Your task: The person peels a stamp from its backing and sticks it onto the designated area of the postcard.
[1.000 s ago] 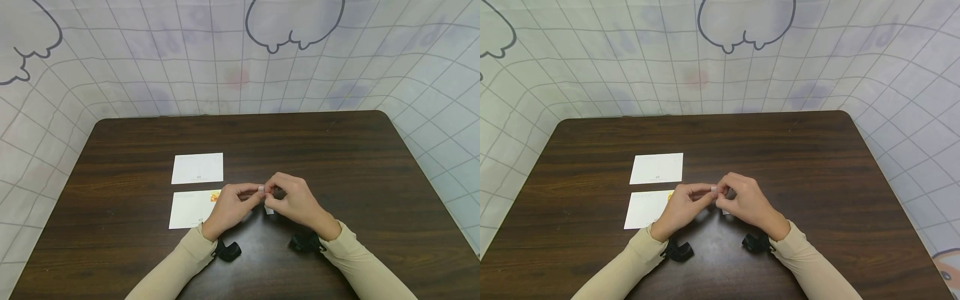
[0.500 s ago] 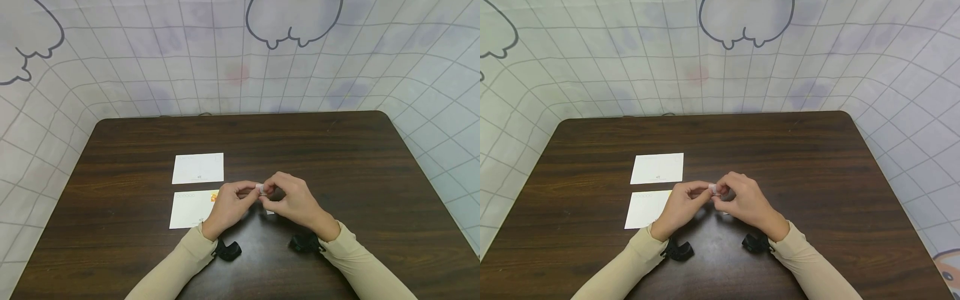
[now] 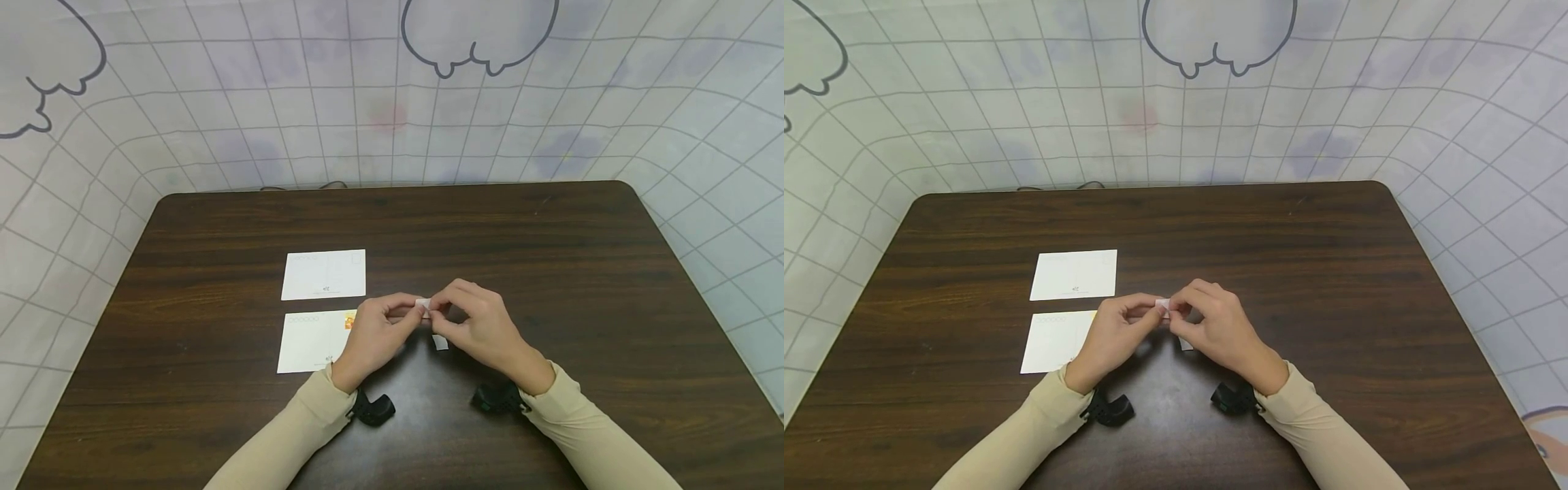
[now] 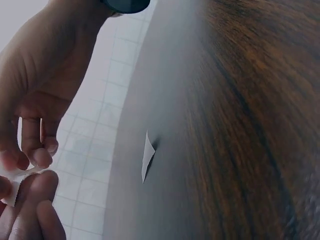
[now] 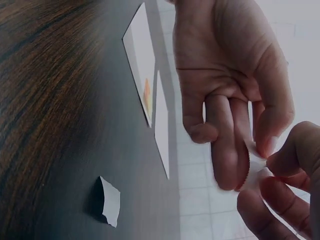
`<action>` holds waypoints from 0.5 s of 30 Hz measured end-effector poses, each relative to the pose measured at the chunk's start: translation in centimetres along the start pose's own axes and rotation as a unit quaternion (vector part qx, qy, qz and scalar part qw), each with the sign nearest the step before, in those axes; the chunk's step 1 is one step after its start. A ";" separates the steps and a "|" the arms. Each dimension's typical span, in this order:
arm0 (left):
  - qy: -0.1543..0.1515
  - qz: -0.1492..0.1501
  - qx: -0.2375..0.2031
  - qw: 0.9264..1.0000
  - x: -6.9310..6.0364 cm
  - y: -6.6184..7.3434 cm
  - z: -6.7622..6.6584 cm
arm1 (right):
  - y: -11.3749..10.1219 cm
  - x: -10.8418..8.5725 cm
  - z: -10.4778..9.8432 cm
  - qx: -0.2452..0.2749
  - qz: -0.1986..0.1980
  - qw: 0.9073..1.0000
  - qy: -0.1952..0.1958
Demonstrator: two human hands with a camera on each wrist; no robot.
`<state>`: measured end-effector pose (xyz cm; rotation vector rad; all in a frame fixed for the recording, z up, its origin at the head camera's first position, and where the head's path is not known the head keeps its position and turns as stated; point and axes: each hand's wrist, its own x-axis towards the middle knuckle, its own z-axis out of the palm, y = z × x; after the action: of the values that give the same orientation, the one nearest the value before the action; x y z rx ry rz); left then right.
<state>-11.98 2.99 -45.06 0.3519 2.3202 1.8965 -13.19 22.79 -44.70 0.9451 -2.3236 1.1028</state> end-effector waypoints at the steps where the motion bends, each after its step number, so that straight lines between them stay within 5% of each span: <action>1: 0.002 -0.001 0.001 1.000 0.0 0.0 0.0 | 0.0 0.0 0.0 0.003 0.002 1.000 -0.001; 15: 0.001 0.010 0.024 1.000 -0.1 0.2 0.1 | 0.1 -0.1 -0.1 0.008 0.018 1.000 -0.003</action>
<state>-11.84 3.06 -44.85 0.3794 2.3756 1.8530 -13.19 22.91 -44.73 0.9153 -2.3489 1.1357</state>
